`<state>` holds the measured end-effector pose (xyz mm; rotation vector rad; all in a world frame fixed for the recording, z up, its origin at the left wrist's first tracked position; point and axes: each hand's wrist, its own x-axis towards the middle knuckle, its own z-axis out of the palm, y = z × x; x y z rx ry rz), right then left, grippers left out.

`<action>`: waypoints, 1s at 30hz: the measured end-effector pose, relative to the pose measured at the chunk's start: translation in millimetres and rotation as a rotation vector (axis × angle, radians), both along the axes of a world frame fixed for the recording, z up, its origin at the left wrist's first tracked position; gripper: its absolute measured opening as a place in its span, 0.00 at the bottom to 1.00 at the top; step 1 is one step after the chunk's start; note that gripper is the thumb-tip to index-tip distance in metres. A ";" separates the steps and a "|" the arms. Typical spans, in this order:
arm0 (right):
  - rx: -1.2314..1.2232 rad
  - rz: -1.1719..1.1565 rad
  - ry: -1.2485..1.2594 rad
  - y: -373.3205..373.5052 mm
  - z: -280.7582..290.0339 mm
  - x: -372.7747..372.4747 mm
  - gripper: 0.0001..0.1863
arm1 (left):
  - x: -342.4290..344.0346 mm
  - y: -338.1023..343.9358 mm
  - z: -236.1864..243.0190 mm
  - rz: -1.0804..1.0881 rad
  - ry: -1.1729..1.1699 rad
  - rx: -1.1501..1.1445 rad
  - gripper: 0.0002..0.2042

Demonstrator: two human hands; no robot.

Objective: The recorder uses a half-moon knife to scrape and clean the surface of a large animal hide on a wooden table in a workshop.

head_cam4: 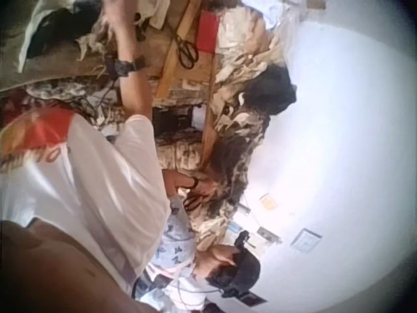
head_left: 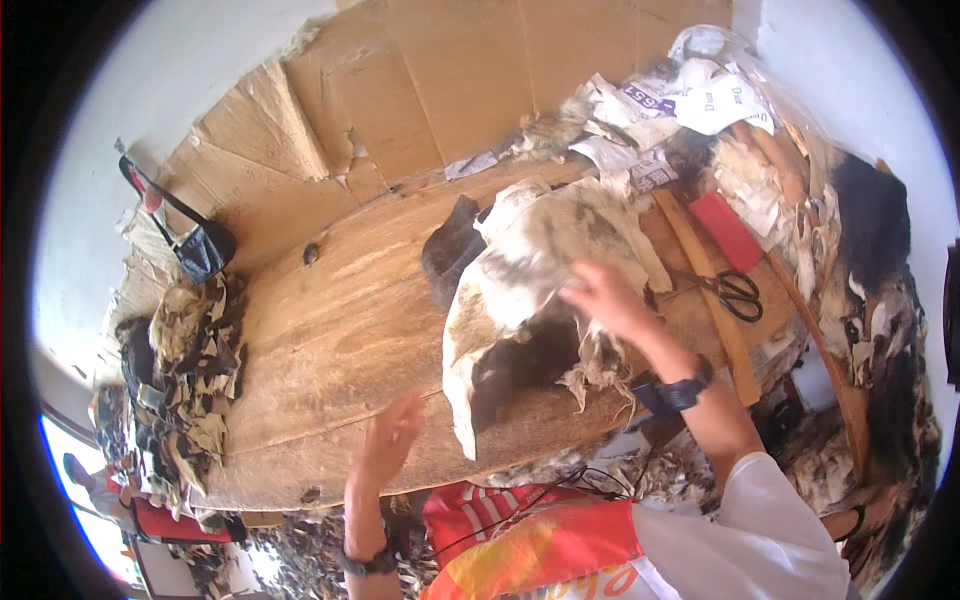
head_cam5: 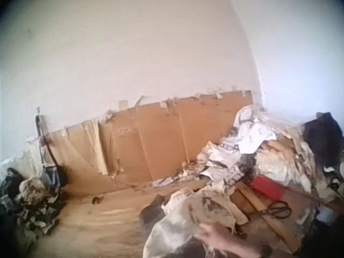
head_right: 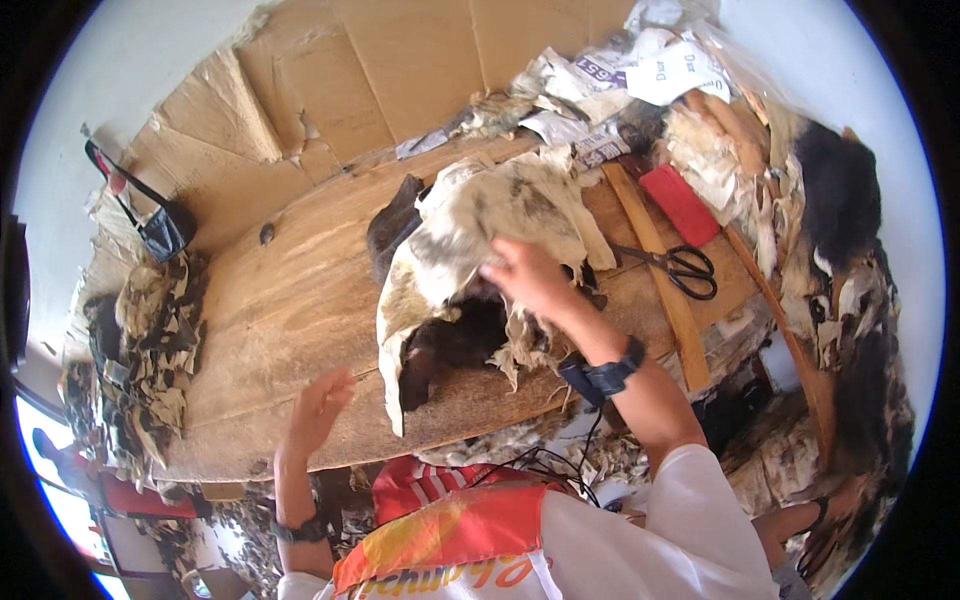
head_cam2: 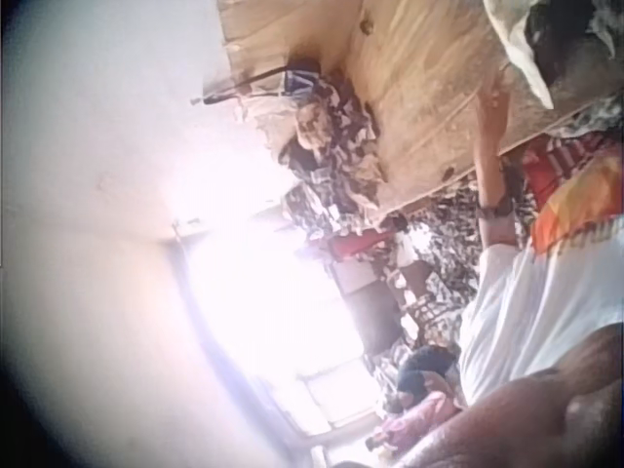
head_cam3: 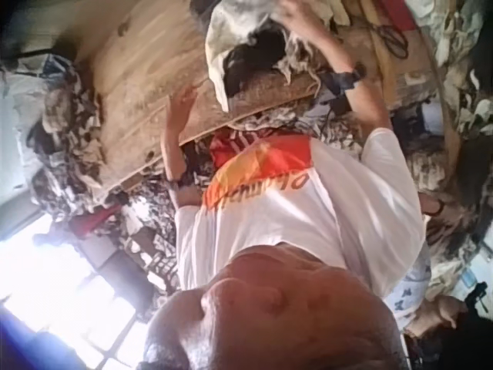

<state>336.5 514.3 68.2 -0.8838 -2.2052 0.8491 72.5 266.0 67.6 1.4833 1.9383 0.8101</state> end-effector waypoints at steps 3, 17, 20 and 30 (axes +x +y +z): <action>-0.353 -0.055 0.609 -7.4 68.6 39.8 0.15 | -23.1 46.0 -35.0 0.054 -0.156 0.015 0.19; -0.066 0.163 0.958 17.7 153.3 145.9 0.15 | 17.0 215.8 -99.7 0.329 -0.375 0.077 0.24; -0.068 0.191 0.912 44.1 169.2 152.2 0.15 | 44.3 232.3 -52.3 0.297 0.545 0.635 0.25; -0.266 0.611 0.806 152.1 212.3 13.2 0.15 | 64.1 337.6 -62.6 0.317 0.040 0.016 0.33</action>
